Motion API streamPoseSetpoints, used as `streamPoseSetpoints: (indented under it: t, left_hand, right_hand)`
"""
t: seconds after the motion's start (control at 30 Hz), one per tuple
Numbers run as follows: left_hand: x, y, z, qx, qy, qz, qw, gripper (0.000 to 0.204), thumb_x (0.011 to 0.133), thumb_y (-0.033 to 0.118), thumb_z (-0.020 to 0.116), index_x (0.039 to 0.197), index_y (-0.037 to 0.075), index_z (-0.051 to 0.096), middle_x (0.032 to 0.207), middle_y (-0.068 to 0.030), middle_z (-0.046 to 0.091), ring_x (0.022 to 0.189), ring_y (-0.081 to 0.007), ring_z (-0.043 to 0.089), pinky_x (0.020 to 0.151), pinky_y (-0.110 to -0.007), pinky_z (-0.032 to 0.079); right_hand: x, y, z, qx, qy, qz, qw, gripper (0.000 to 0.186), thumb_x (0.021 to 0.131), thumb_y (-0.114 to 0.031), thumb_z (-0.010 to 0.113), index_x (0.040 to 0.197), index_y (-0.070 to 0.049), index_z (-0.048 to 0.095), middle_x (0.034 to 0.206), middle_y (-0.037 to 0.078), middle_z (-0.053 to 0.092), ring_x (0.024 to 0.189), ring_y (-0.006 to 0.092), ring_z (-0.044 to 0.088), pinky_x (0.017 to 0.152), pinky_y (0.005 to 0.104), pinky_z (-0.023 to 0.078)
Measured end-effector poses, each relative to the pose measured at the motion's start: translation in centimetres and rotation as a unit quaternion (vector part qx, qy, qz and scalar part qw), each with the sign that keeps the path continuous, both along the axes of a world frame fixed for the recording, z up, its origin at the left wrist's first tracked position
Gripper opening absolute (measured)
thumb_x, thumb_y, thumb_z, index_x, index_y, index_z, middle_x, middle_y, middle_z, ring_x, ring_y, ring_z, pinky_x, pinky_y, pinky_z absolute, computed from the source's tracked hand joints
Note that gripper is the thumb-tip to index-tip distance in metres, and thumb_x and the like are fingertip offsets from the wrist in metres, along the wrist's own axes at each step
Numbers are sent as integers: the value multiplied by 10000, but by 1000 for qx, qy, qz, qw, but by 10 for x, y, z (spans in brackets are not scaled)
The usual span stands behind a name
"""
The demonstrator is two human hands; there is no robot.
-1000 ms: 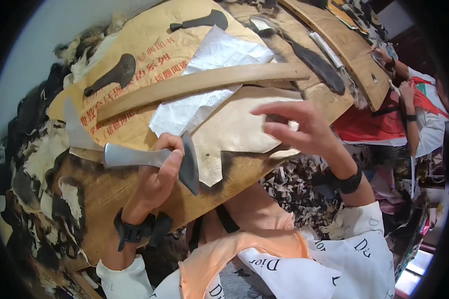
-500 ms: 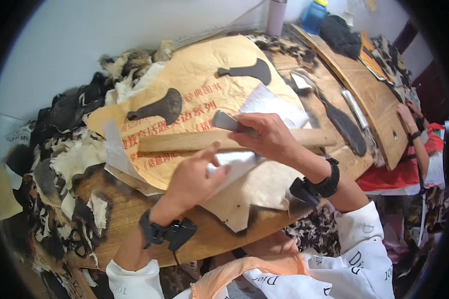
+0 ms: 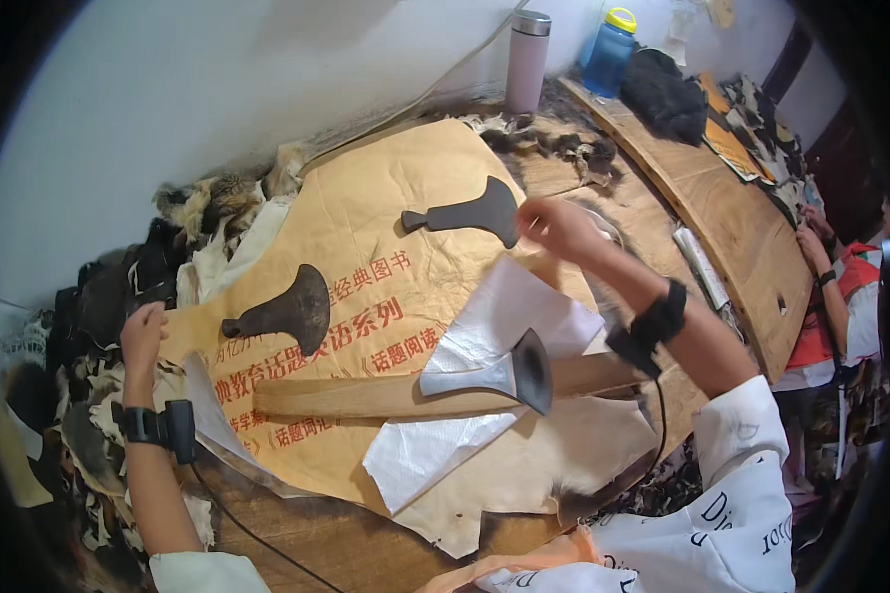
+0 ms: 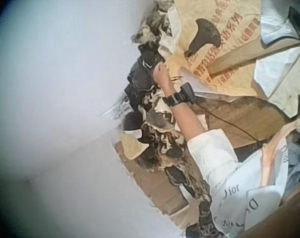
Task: Cutting and hand-sewing together pieces of fur or animal hide at a workshop table.
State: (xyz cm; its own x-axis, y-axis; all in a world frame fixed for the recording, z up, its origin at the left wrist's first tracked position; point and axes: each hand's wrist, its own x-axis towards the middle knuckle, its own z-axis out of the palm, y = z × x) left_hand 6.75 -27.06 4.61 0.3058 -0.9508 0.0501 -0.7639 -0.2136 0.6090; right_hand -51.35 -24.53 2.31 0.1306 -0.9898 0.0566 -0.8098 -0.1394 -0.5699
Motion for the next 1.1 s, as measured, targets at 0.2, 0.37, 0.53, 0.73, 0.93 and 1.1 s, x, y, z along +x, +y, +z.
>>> streamPoseSetpoints:
  t: [0.2,0.37,0.53,0.73,0.93,1.1]
  left_hand:
    - [158,68,-37,-84,-187,1,979,263,863,150,527,1060,-3,611,954,-110,644,866,-192,596,800,-296,450]
    - [106,74,-47,-16,-208,-140,968,350,914,172,412,1215,22,511,1251,-167,507,1207,-299,425,1032,-375,303]
    - [106,82,-65,72,-245,-73,964,475,926,333,325,1368,161,341,1415,-80,337,1310,-318,262,1066,-440,221]
    - [77,68,-77,197,-242,29,949,559,903,408,317,1408,183,236,1480,-23,198,1351,-346,127,1025,-592,173]
    - [136,75,-111,116,-253,-32,960,559,913,395,304,1419,176,207,1492,-26,158,1358,-348,83,949,-702,154]
    - [111,57,-86,244,-268,-7,932,561,908,384,309,1419,175,208,1503,-23,110,1364,-343,17,1033,-588,146]
  right_hand:
    - [-14,-108,-30,65,-89,-161,981,568,696,-270,672,1163,18,526,1137,175,571,1067,276,532,904,354,407]
    - [-40,-142,-58,80,-166,-90,979,532,800,-267,620,1210,42,482,1014,92,590,870,166,549,757,293,435]
    - [-21,-162,-78,134,-297,-111,939,239,757,-119,641,936,25,572,815,64,604,706,156,569,619,295,454]
    - [-31,-157,-72,84,-334,-145,927,160,778,-88,611,904,3,569,778,47,602,670,140,571,599,269,455]
    - [8,-149,-64,58,-327,-137,933,147,782,-72,619,904,-6,568,733,25,585,596,115,543,549,253,433]
    - [9,-142,-64,53,-335,-170,925,180,771,-57,627,922,11,558,751,50,590,614,138,552,556,274,441]
